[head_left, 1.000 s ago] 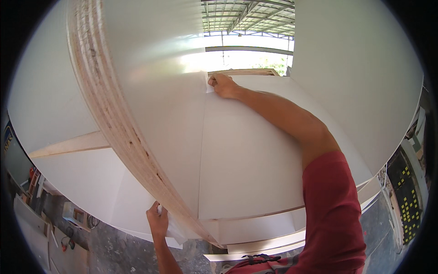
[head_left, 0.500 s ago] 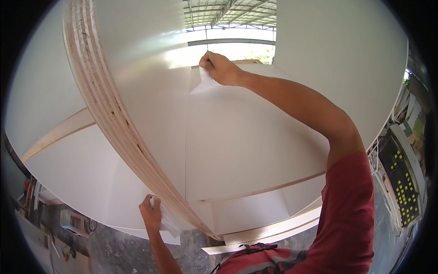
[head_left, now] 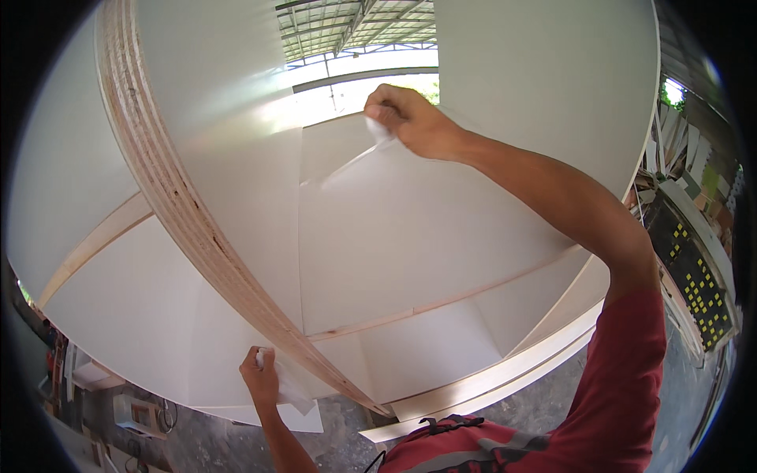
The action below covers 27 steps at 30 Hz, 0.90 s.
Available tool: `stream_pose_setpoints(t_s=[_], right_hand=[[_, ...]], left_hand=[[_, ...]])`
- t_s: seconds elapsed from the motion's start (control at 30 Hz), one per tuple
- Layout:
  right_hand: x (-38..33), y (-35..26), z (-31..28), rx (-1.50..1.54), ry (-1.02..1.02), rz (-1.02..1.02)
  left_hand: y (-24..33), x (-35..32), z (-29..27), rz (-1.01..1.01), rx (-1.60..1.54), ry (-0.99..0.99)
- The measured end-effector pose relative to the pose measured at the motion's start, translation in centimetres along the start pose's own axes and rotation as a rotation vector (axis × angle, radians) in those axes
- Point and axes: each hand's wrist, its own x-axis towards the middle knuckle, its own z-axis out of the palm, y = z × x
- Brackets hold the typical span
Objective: The person peels off pieces of protective plastic film from a large white wooden shelf unit and wipes the interior surfaces with a white cloth.
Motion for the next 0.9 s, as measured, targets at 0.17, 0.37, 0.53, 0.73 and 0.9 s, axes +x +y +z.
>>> stream_pose_setpoints(t_s=[0.17, 0.37, 0.53, 0.73, 0.9], right_hand=[[-0.7, 1.5, -3.6, -0.021, 0.022, 0.159], [0.7, -1.0, -1.4, -0.668, -0.228, 0.019], [5.0, -0.9, 5.3, -0.589, -0.409, -0.156], [6.5, 0.3, 9.1, -0.272, -0.488, -0.092], [5.8, 0.5, 10.1, -0.347, -0.411, -0.238]], left_hand=[[-0.7, -0.2, -0.6, -0.050, -0.045, -0.031], [-0.7, -0.2, -0.2, 0.018, -0.001, 0.012], [-1.3, 0.0, -0.5, -0.016, -0.056, -0.004], [-2.0, -0.3, -0.6, -0.053, -0.106, -0.029], [-0.8, -0.1, -0.8, 0.002, -0.072, -0.026]])
